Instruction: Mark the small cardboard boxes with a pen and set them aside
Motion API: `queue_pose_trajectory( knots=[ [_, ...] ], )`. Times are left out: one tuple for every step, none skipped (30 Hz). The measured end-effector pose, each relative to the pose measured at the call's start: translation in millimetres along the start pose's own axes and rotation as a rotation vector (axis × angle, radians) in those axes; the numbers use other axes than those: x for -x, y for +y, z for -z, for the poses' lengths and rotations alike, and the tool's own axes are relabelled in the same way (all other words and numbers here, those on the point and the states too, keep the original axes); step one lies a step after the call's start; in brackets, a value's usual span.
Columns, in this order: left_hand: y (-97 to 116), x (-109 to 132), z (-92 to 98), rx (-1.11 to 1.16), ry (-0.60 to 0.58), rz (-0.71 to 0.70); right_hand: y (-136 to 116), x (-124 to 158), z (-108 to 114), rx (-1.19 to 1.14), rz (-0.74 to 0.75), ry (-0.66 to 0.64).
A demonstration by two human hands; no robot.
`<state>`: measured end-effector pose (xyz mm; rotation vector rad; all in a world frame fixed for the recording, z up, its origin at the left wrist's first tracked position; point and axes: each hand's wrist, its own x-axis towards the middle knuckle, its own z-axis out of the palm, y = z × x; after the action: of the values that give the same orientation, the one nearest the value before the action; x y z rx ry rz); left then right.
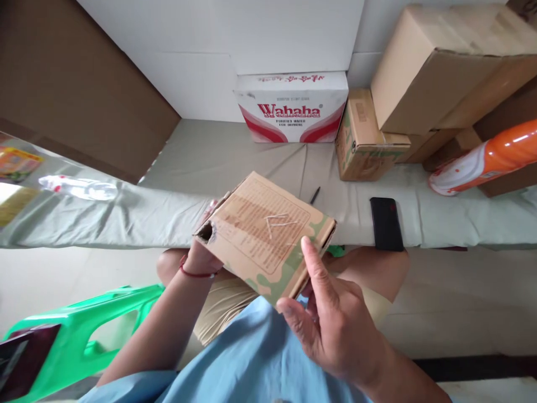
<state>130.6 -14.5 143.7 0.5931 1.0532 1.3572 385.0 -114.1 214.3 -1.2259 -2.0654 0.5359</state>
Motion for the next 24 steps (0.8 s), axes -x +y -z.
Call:
queue_pose_trajectory(
  knots=[
    [1.4, 4.3, -4.1, -0.013, 0.029, -0.066, -1.6, -0.3, -2.6, -0.020, -0.002, -0.009],
    [3.0, 11.3, -7.6, -0.019, 0.075, -0.167, -3.2, -0.2, -4.1, -0.053, -0.006, -0.025],
    [4.6, 20.3, -10.5, -0.031, 0.124, -0.287, -4.6, 0.5, -4.2, -0.094, -0.013, -0.051],
    [5.9, 30.2, -12.6, -0.059, 0.170, -0.411, -5.4, 1.7, -2.7, -0.142, -0.020, -0.088],
    [6.9, 40.0, -13.8, -0.117, 0.203, -0.515, -5.0, 3.3, 0.5, -0.200, -0.011, -0.138],
    [7.6, 48.7, -14.2, -0.198, 0.217, -0.577, -2.7, 4.8, 4.9, -0.268, 0.010, -0.184],
    [8.1, 55.6, -13.8, -0.282, 0.209, -0.590, 2.1, 5.6, 10.1, -0.338, 0.030, -0.213],
    [8.5, 60.1, -12.8, -0.351, 0.180, -0.554, 10.0, 4.8, 15.2, -0.402, 0.038, -0.203],
    [9.0, 62.2, -11.4, -0.389, 0.142, -0.487, 21.5, 1.6, 19.3, -0.451, 0.023, -0.140],
    [9.8, 62.2, -10.0, -0.395, 0.108, -0.413, 36.6, -4.8, 21.5, -0.469, -0.027, -0.035],
    [10.7, 60.3, -8.7, -0.381, 0.080, -0.351, 54.7, -14.9, 21.1, -0.444, -0.101, 0.094],
    [11.9, 57.3, -7.9, -0.357, 0.065, -0.315, 74.9, -28.4, 17.7, -0.370, -0.186, 0.221],
    [13.4, 53.8, -7.6, -0.338, 0.057, -0.297, 96.2, -44.8, 11.6, -0.226, -0.272, 0.253],
    [14.9, 50.4, -8.0, -0.325, 0.053, -0.290, 117.0, -62.8, 3.0, -0.065, -0.295, 0.167],
    [16.4, 47.6, -8.8, -0.315, 0.049, -0.284, 136.1, -81.1, -7.2, 0.109, -0.298, 0.012],
    [17.9, 45.5, -9.9, -0.306, 0.042, -0.275, 152.5, -98.5, -18.1, 0.291, -0.316, -0.157],
    [19.0, 44.3, -11.1, -0.302, 0.035, -0.264, 165.5, -113.9, -28.9, 0.418, -0.337, -0.288],
    [19.8, 43.9, -12.1, -0.303, 0.031, -0.255, 174.9, -126.6, -38.8, 0.475, -0.344, -0.376],
    [20.2, 44.1, -12.9, -0.309, 0.029, -0.249, 180.9, -136.5, -47.4, 0.516, -0.352, -0.443],
    [20.2, 44.6, -13.2, -0.316, 0.026, -0.247, 184.0, -143.9, -54.3, 0.528, -0.353, -0.482],
    [19.8, 45.2, -13.2, -0.322, 0.022, -0.250, 185.0, -149.3, -59.2, 0.527, -0.347, -0.503],
    [19.2, 45.7, -12.9, -0.327, 0.016, -0.257, 184.7, -153.3, -62.0, 0.534, -0.339, -0.521],
    [18.4, 45.9, -12.4, -0.330, 0.010, -0.265, 183.9, -156.6, -62.4, 0.539, -0.331, -0.528],
    [17.5, 45.9, -11.7, -0.331, 0.004, -0.275, 183.0, -159.8, -60.3, 0.542, -0.323, -0.524]
  ],
)
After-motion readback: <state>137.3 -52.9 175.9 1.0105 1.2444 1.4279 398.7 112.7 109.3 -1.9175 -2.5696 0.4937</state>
